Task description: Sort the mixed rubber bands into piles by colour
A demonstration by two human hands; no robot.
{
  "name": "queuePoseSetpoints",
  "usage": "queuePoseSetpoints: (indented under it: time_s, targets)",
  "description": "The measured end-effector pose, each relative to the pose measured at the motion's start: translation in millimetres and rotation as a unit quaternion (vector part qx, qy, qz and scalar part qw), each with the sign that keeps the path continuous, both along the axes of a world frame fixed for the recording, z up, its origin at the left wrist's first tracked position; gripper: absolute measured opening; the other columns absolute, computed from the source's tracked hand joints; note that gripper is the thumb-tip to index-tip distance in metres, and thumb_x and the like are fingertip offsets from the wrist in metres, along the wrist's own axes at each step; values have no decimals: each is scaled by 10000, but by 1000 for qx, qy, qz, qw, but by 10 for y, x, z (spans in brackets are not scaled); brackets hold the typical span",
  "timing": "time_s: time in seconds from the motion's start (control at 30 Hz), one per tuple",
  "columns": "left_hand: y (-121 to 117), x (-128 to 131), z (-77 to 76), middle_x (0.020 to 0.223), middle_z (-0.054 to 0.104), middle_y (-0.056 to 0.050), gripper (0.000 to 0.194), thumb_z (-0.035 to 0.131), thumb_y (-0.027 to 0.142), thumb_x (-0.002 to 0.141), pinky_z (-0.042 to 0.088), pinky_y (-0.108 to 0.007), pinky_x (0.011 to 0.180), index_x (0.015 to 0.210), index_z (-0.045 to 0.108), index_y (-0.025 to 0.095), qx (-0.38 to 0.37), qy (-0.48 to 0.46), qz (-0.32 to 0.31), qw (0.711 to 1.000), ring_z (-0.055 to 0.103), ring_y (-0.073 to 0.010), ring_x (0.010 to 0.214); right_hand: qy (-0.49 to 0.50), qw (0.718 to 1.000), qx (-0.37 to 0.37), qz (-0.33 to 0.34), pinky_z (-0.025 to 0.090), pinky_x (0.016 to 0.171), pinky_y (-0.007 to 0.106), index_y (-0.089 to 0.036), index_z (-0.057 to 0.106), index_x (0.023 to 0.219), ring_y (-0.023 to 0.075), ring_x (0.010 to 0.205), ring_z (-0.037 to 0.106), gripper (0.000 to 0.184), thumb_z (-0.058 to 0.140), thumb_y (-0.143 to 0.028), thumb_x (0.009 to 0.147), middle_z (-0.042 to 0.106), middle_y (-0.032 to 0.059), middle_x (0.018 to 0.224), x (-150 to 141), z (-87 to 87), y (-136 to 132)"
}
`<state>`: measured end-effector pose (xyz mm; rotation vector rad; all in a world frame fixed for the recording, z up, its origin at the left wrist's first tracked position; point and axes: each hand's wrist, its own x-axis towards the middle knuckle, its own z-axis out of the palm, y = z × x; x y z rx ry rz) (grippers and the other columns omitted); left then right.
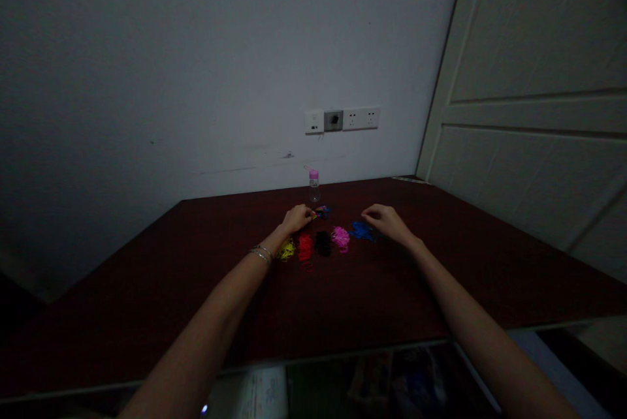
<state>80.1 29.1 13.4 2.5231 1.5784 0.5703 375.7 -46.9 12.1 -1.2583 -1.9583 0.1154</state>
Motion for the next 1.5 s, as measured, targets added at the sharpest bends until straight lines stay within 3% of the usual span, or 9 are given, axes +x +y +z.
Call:
queuePoseSetpoints:
  time_s: [0.2, 0.33, 0.7, 0.93, 1.03, 1.17, 1.33, 1.5]
  targets:
    - [32, -19, 13, 982, 634, -63, 199, 562, 256, 768, 423, -229, 740, 900, 710, 237, 34, 2, -15, 999, 572, -192, 914, -7, 1000, 3, -2, 473, 716, 286, -192, 688, 840, 174, 787, 617, 196, 530, -296, 789, 672, 52, 870, 11, -20, 22]
    - [17, -47, 110, 957, 642, -66, 201, 568, 261, 761, 416, -226, 743, 893, 710, 211, 36, -17, 0, 999, 568, -183, 890, -10, 1000, -1, -8, 473, 712, 281, -193, 684, 846, 175, 791, 616, 190, 533, -292, 787, 671, 49, 876, 24, -31, 37]
    - [-135, -402, 594, 875, 652, -39, 193, 576, 237, 707, 408, -206, 754, 821, 718, 172, 43, -36, -49, 997, 562, -147, 819, -7, 1000, -11, -5, 477, 720, 283, -181, 684, 863, 184, 811, 617, 215, 522, -305, 796, 670, 67, 903, 4, -15, -3]
    - [-497, -671, 890, 797, 661, -44, 184, 582, 193, 670, 401, -198, 660, 783, 710, 126, -32, 15, -118, 992, 561, -122, 723, -11, 1000, -19, -1, 477, 729, 287, -175, 691, 859, 184, 808, 620, 233, 517, -316, 792, 674, 68, 903, -4, -4, -14]
    - [-636, -770, 862, 721, 654, -32, 195, 585, 184, 654, 386, -189, 608, 784, 712, 116, -89, 39, -126, 987, 550, -112, 664, -9, 1000, -20, -1, 477, 739, 292, -177, 691, 864, 187, 811, 620, 233, 523, -318, 785, 676, 69, 907, -1, -10, -9]
    - [-709, -878, 716, 690, 647, -20, 209, 586, 196, 645, 375, -179, 577, 790, 717, 122, -152, 35, -135, 978, 538, -103, 625, -8, 1000, -24, -2, 479, 747, 294, -176, 690, 863, 185, 815, 621, 234, 521, -315, 783, 676, 71, 913, -5, -13, -10]
    - [-743, -914, 579, 669, 638, -11, 215, 584, 172, 623, 376, -168, 578, 783, 718, 118, -184, 22, -122, 975, 525, -94, 609, -13, 1000, -25, -2, 474, 745, 292, -168, 686, 855, 185, 824, 617, 248, 506, -326, 791, 673, 74, 916, -25, 3, -38]
    - [-799, -877, 578, 683, 646, 0, 297, 549, 114, 589, 369, -160, 563, 830, 721, 125, -194, 12, -129, 972, 511, -82, 587, -17, 999, -32, -12, 473, 746, 289, -178, 688, 868, 185, 833, 618, 258, 508, -346, 790, 673, 70, 930, -21, 8, -39]
